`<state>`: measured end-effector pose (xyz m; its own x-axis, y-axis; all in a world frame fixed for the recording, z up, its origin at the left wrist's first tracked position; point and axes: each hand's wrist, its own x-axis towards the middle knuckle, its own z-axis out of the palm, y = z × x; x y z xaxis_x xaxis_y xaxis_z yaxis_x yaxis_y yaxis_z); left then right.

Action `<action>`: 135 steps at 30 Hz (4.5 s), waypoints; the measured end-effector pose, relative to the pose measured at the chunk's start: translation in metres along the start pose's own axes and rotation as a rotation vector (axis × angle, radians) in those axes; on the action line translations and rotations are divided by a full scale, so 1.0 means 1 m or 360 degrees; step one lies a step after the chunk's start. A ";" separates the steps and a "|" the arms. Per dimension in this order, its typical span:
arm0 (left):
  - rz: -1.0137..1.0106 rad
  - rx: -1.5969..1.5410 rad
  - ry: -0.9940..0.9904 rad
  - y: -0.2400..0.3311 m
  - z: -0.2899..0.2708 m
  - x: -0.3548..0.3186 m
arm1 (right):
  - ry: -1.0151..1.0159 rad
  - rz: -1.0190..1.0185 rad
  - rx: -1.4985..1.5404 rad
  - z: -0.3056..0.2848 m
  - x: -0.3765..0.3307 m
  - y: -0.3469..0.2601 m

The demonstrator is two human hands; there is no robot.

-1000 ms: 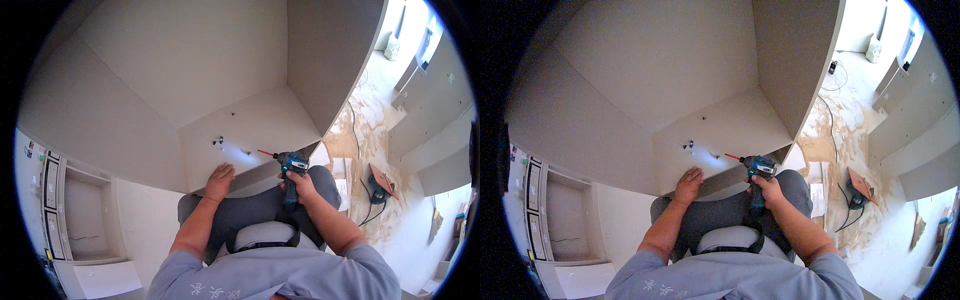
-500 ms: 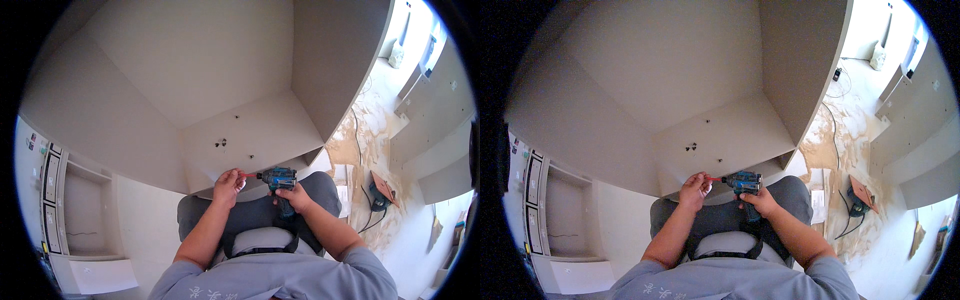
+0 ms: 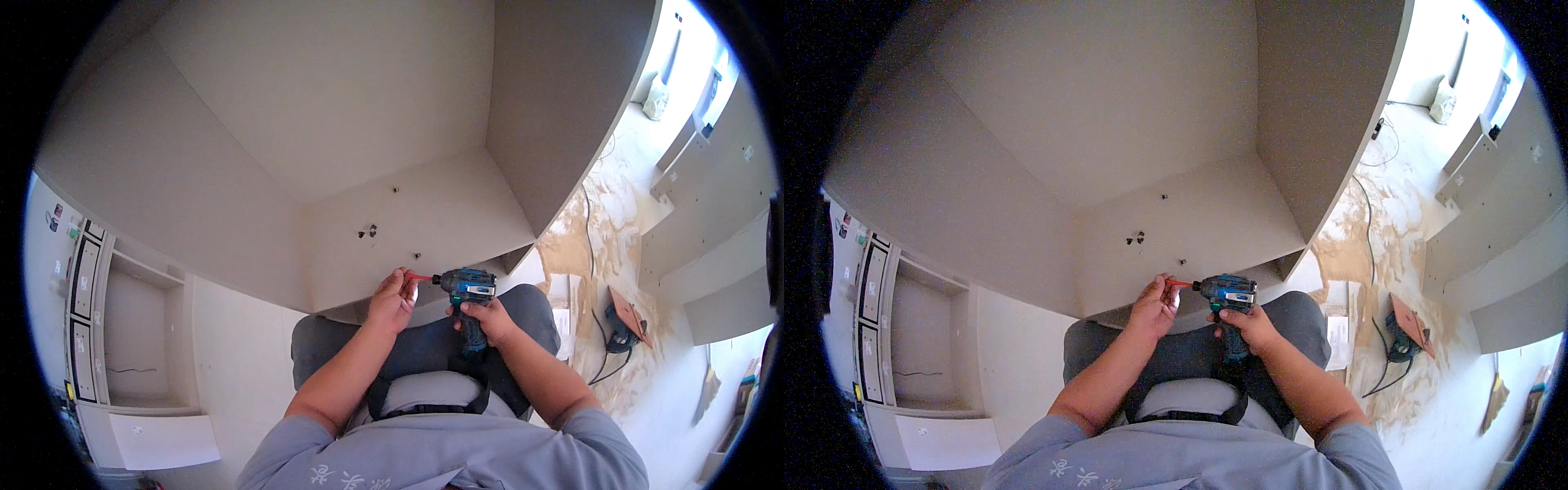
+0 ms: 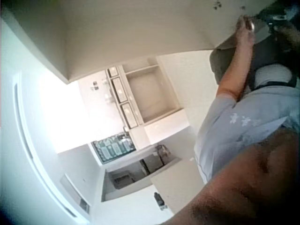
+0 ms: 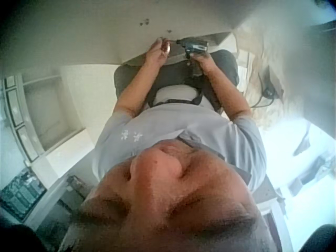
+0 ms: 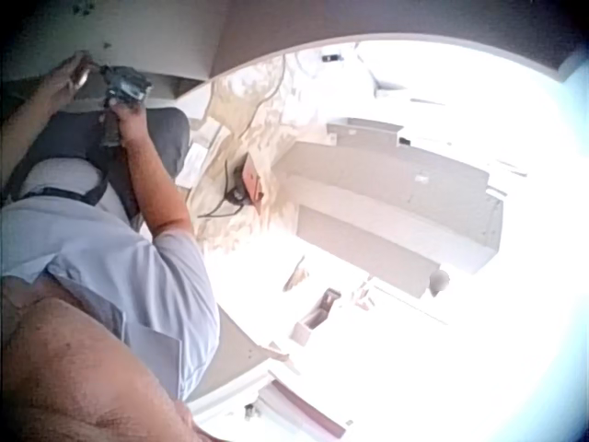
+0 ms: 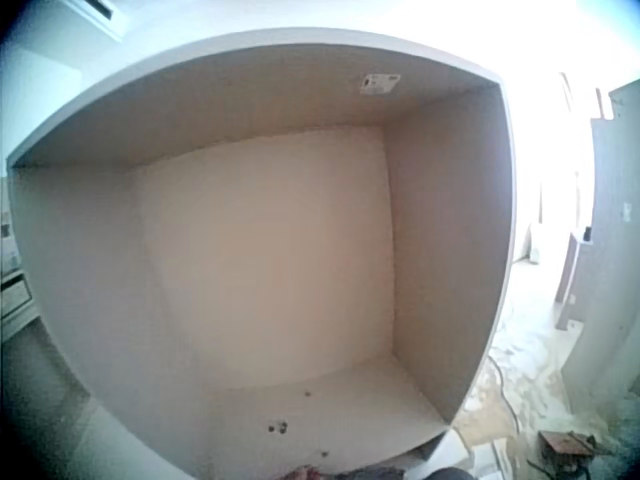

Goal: The person uses a power drill to drive screws into the interior panels of a wooden cabinet and then handles small metal components from a workbench.

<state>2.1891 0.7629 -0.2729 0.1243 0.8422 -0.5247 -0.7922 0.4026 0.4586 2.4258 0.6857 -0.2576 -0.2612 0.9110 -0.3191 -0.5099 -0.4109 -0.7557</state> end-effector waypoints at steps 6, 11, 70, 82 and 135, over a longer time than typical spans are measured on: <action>0.0048 0.0044 -0.0010 -0.005 0.004 0.009 | -0.0006 -0.0014 -0.0016 -0.003 0.002 0.000; -0.0025 0.0214 -0.0176 -0.003 0.016 0.000 | -0.0033 0.0022 0.0166 -0.009 0.001 -0.003; 0.1546 0.1992 -0.0348 0.204 0.078 -0.217 | -0.0830 -0.0316 -0.0030 0.155 -0.033 -0.081; 0.1584 0.1548 -0.0526 0.215 0.082 -0.217 | -0.1040 -0.0288 -0.0068 0.184 -0.001 -0.102; 0.1740 0.2534 -0.0580 0.238 0.219 -0.197 | -0.1224 -0.0161 0.0398 0.157 0.066 -0.106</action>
<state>2.1071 0.7715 0.0965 0.2982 0.8494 0.4355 0.5387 -0.5264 0.6578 2.3337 0.7842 -0.1084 -0.6473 0.7031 0.2945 -0.7055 -0.4064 -0.5806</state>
